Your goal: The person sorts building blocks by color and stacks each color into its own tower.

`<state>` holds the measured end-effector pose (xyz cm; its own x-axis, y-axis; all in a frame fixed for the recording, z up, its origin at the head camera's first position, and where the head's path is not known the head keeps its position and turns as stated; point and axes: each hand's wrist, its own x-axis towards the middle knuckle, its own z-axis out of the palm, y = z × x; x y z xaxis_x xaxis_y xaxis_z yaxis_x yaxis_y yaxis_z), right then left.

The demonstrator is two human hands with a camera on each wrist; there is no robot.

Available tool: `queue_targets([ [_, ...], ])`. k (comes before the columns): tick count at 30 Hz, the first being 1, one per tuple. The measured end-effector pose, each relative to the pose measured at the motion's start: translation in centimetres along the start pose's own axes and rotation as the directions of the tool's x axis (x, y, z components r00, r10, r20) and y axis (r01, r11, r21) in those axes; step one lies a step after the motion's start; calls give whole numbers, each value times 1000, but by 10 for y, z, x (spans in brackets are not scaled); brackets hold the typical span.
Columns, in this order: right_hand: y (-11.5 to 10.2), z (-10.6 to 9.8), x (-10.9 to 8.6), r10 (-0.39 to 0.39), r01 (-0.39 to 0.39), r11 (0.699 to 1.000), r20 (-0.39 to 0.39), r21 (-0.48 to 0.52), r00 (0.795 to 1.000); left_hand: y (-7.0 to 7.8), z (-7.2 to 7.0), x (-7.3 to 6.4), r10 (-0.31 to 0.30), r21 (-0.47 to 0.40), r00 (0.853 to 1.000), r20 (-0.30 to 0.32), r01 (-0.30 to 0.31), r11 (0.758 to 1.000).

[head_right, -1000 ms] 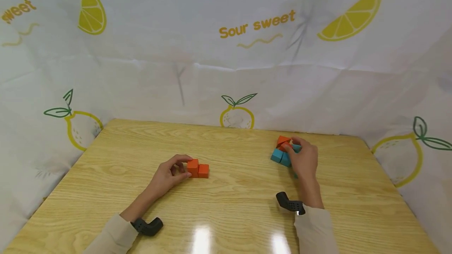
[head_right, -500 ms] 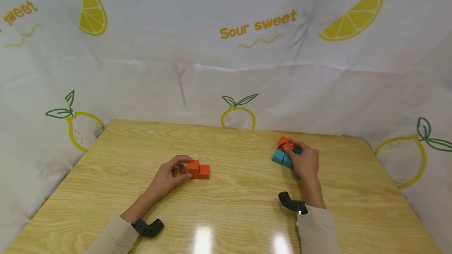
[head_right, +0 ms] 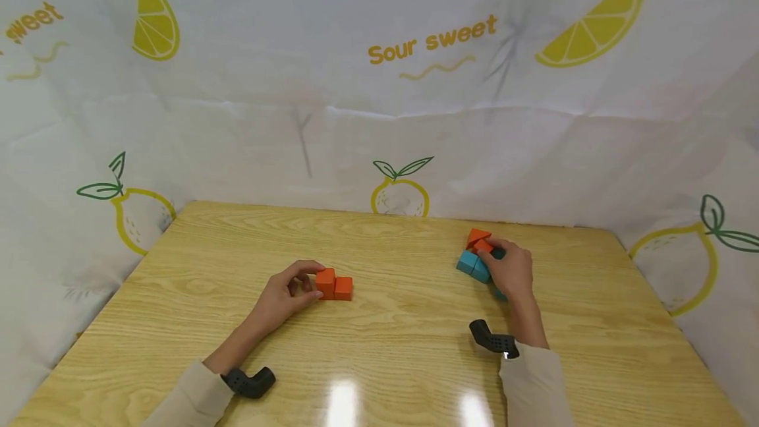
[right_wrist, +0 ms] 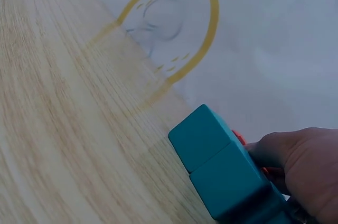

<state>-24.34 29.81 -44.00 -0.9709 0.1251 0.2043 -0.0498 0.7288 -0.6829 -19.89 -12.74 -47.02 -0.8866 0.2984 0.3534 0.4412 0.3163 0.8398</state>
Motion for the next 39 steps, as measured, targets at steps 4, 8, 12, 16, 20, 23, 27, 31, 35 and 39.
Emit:
queue_targets([
  [4,-1,-2,0,11,-11,1000,37,-11,999,17,-3,-1,17,-12,1000,7,-17,1000],
  [8,0,-2,-2,-20,21,1000,27,-24,999,26,-4,-2,37,-16,999,7,-37,999],
  [12,1,-2,-4,-68,68,997,-10,-36,998,27,-4,-1,41,-10,999,4,-41,999],
  [16,2,-3,-5,-111,108,993,-63,-48,992,29,-4,-1,33,-8,999,5,-33,999],
  [20,-1,-6,-5,-152,147,988,-109,-46,982,31,-4,-1,30,-12,1000,3,-30,999],
  [23,-6,-9,-6,-176,172,984,-125,-38,976,32,-5,-1,31,-13,1000,2,-31,999],
  [27,-13,-9,-5,-228,227,974,-128,-16,965,32,-5,-2,32,-7,999,-1,-32,999],
  [31,-18,-7,-4,-277,285,958,-134,43,951,30,-5,-2,32,-8,999,-4,-32,999],
  [35,-22,-4,-4,-303,319,944,-160,87,939,29,-5,-2,33,-13,999,-5,-33,999],
  [39,-28,-2,-4,-343,362,924,-153,126,927,29,-5,-2,37,-13,999,-10,-37,999],
])
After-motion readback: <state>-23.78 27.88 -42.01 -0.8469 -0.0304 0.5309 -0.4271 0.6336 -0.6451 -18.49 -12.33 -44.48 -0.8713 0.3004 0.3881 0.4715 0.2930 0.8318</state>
